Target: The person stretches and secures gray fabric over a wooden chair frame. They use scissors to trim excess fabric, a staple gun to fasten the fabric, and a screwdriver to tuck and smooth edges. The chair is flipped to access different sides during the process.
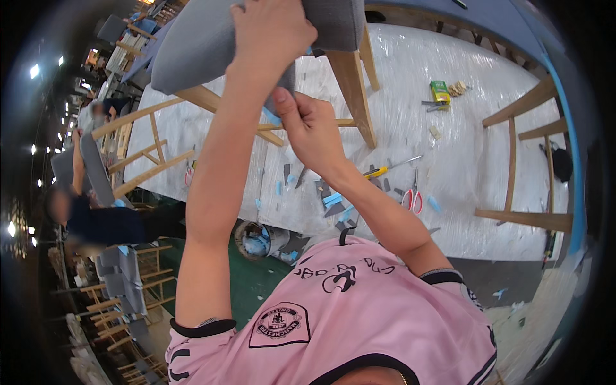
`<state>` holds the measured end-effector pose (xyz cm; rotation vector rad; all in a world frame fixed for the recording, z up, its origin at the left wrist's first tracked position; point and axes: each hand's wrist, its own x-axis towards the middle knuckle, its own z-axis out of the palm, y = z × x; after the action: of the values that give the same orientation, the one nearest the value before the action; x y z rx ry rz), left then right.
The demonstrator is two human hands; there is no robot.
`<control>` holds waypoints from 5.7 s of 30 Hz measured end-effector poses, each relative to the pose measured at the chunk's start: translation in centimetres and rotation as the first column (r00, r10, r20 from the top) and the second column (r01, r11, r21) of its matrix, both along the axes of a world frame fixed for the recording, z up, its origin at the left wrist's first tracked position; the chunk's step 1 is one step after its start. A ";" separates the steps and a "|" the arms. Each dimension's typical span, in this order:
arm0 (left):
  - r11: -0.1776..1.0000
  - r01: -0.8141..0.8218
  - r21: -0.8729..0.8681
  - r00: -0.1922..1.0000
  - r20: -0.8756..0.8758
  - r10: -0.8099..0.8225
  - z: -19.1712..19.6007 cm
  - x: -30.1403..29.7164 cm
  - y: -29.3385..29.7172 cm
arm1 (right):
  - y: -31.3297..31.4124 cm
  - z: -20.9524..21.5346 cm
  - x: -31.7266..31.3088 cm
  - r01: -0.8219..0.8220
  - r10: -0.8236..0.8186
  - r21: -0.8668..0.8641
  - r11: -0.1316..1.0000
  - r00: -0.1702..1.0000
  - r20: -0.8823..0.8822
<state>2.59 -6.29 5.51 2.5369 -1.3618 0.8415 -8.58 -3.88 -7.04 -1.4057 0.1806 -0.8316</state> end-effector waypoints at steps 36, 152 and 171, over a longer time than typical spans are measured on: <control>0.890 0.381 0.249 0.925 -0.092 -0.370 1.0 4.2 1.4 | -4.0 -6.3 -0.4 0.220 -0.221 -0.055 0.974 0.975 -0.007; 0.960 0.278 0.032 0.955 -0.116 -0.273 3.4 3.6 1.5 | -10.5 -7.2 -1.4 0.537 -0.484 -0.551 0.639 0.837 0.255; 0.955 0.082 0.284 0.974 0.182 -0.138 -2.0 -0.9 3.7 | -10.2 -8.0 -0.4 0.438 -0.363 -0.392 0.809 0.897 0.252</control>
<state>1.69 -2.55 3.47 2.5987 -1.7802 0.9696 -9.00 -14.06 -15.02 -1.7425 0.1714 -1.4081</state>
